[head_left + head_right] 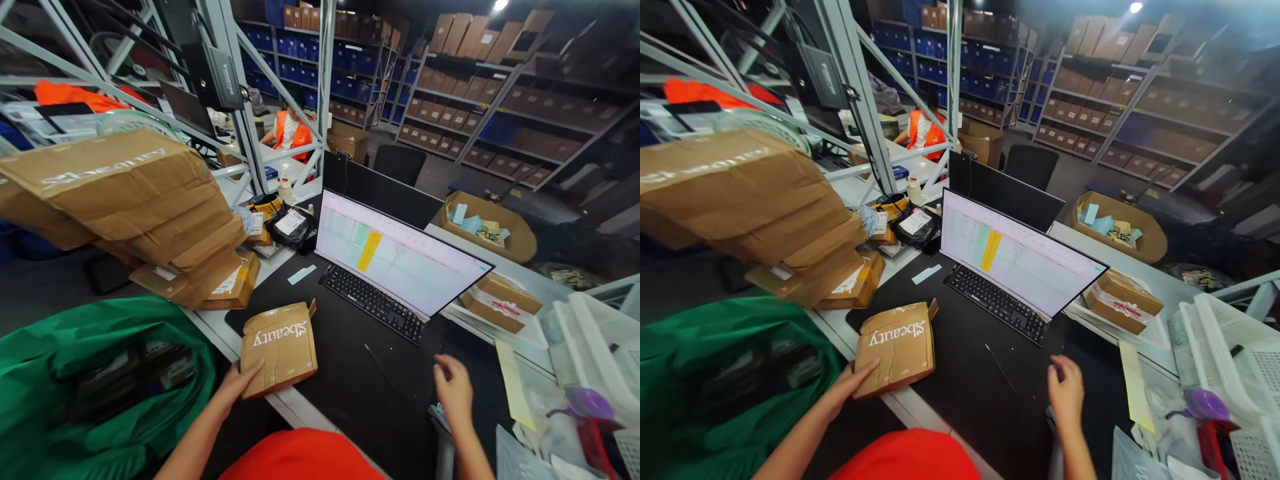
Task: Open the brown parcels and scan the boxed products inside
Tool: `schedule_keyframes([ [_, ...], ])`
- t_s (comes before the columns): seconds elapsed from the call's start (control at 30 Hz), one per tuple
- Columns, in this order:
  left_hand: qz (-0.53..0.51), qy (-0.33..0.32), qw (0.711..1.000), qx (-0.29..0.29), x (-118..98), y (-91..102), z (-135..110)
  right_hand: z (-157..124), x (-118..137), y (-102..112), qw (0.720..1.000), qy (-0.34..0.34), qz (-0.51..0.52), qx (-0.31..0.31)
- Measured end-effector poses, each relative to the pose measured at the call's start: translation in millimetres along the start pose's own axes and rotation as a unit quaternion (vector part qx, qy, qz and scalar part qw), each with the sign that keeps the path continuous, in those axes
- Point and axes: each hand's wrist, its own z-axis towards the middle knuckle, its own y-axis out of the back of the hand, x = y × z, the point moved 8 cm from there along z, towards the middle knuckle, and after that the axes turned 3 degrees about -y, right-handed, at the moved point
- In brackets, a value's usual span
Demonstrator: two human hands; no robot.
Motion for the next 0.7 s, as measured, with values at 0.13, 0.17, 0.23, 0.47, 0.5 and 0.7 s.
schedule_keyframes([
  [0.13, -0.118, 0.051, 0.986, 0.102, 9, -34.8, -22, -105, 16, -97, 0.962, -0.03, 0.133, 0.237],
  [0.17, -0.131, 0.042, 0.985, 0.105, 7, -38.5, -28, -123, 25, -116, 0.946, -0.034, 0.156, 0.283],
  [0.23, -0.13, -0.003, 0.986, 0.103, 2, -41.9, -42, -148, 44, -147, 0.918, -0.039, 0.196, 0.342],
  [0.47, -0.075, -0.198, 0.972, 0.103, -16, -30.8, -90, -156, 139, -187, 0.853, 0.123, 0.25, 0.441],
  [0.5, -0.091, -0.174, 0.975, 0.103, -10, -25.9, -94, -153, 146, -185, 0.846, 0.151, 0.241, 0.452],
  [0.7, -0.171, -0.026, 0.984, 0.037, 41, 14.0, -116, -96, 102, -147, 0.937, 0.124, 0.018, 0.325],
])
